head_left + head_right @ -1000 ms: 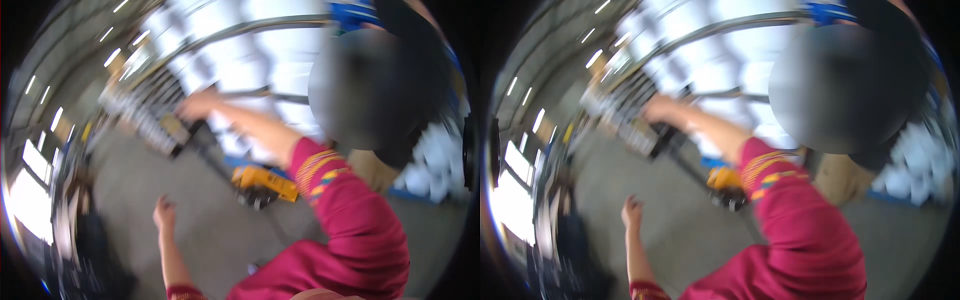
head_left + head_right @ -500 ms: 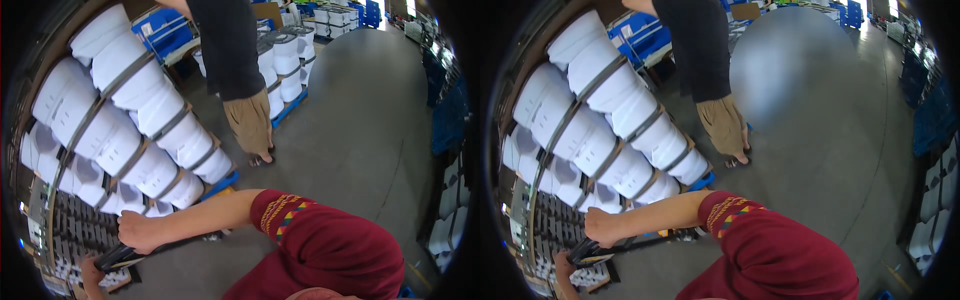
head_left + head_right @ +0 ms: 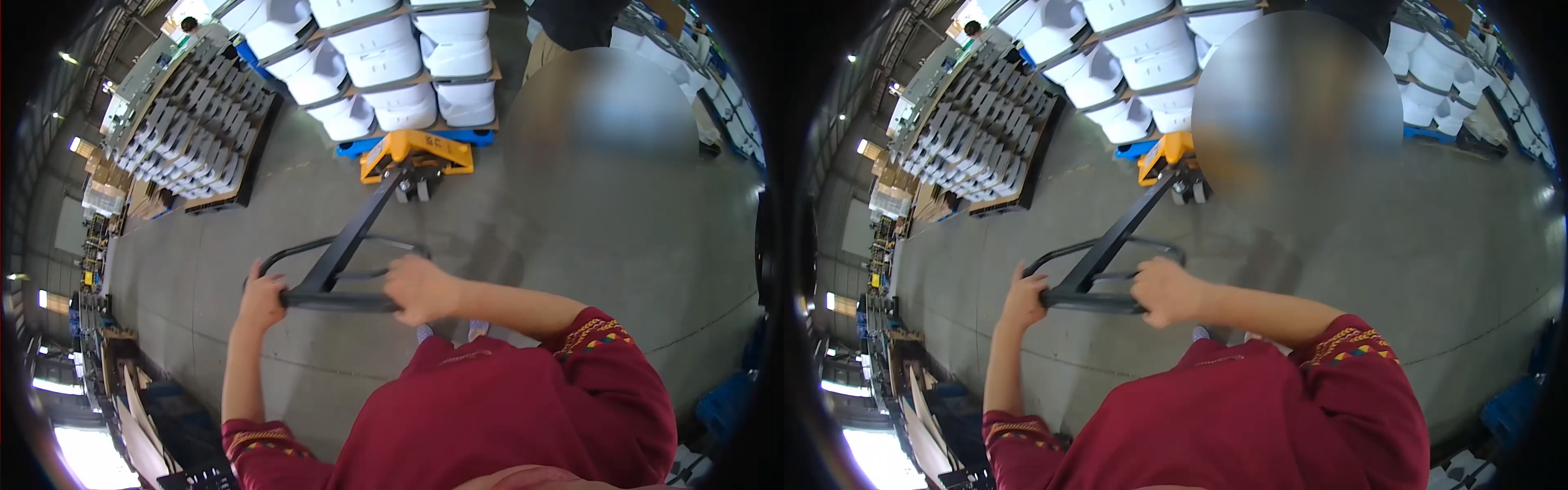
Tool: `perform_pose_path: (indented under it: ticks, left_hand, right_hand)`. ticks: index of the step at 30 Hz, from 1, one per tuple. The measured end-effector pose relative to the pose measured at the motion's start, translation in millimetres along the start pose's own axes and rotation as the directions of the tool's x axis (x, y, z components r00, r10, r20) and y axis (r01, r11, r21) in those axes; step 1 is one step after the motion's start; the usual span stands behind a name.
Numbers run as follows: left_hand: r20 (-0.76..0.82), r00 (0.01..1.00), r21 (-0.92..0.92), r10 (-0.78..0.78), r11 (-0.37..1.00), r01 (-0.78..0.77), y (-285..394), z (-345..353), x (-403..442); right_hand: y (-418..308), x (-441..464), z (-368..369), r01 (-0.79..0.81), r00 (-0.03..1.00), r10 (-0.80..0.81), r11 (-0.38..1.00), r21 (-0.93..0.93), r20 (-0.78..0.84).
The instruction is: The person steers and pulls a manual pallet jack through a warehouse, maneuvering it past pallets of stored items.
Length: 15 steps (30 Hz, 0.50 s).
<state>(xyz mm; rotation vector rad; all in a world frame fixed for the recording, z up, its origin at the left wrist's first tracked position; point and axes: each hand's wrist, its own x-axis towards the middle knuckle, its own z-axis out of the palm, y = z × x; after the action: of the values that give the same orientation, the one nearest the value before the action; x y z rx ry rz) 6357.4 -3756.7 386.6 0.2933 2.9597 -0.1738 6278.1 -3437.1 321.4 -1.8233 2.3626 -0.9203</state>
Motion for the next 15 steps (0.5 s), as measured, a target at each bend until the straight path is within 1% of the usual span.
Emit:
perform_pose_path:
  ticks: [1, 3, 5, 6, 8, 9, 10, 11, 12, 14, 15]
  left_hand:
    - [-0.01, 1.0, 0.017, 0.006, 1.0, -0.006, 5, 14, -10]
    - [-0.028, 0.999, -0.006, 0.039, 0.999, -0.039, 16, 32, -22]
    - [0.032, 0.998, 0.021, 0.056, 0.998, -0.057, 24, 41, -33]
    - [0.027, 0.997, 0.033, 0.066, 0.997, -0.067, 27, 51, -40]
    - [0.089, 0.99, 0.099, 0.113, 0.988, -0.122, 26, 68, -51]
    - [0.096, 0.987, 0.093, 0.127, 0.986, -0.136, 24, 72, -61]
    - [0.053, 0.987, 0.09, 0.148, 0.984, -0.153, 23, 78, -67]
    - [0.012, 0.987, 0.082, 0.163, 0.983, -0.164, 23, 80, -73]
    - [0.011, 0.986, 0.066, 0.169, 0.983, -0.17, 21, 79, -75]
    - [0.006, 0.981, 0.077, 0.193, 0.978, -0.193, 20, 79, -91]
    - [0.011, 0.983, 0.052, 0.184, 0.981, -0.184, 22, 75, -100]
  right_hand:
    - [-4, -9, 13, -0.033, 0.999, 0.033, 0.999, -0.008, 0.022]
    - [-16, -23, 29, -0.095, 0.995, 0.097, 0.992, -0.078, 0.017]
    - [-28, -34, 34, -0.159, 0.979, 0.179, 0.97, -0.184, 0.098]
    - [-35, -43, 43, -0.154, 0.984, 0.168, 0.97, -0.19, 0.063]
    - [-51, -49, 55, -0.162, 0.985, 0.17, 0.966, -0.203, 0.02]
    - [-62, -51, 61, -0.219, 0.974, 0.227, 0.952, -0.212, 0.015]
    - [-70, -53, 66, -0.272, 0.959, 0.283, 0.935, -0.228, 0.019]
    - [-77, -54, 70, -0.278, 0.958, 0.286, 0.934, -0.227, 0.003]
    - [-81, -52, 68, -0.284, 0.955, 0.295, 0.93, -0.232, 0.015]
    - [-101, -56, 76, -0.306, 0.952, 0.297, 0.929, -0.21, -0.071]
    - [-110, -58, 80, -0.289, 0.956, 0.269, 0.934, -0.21, -0.119]
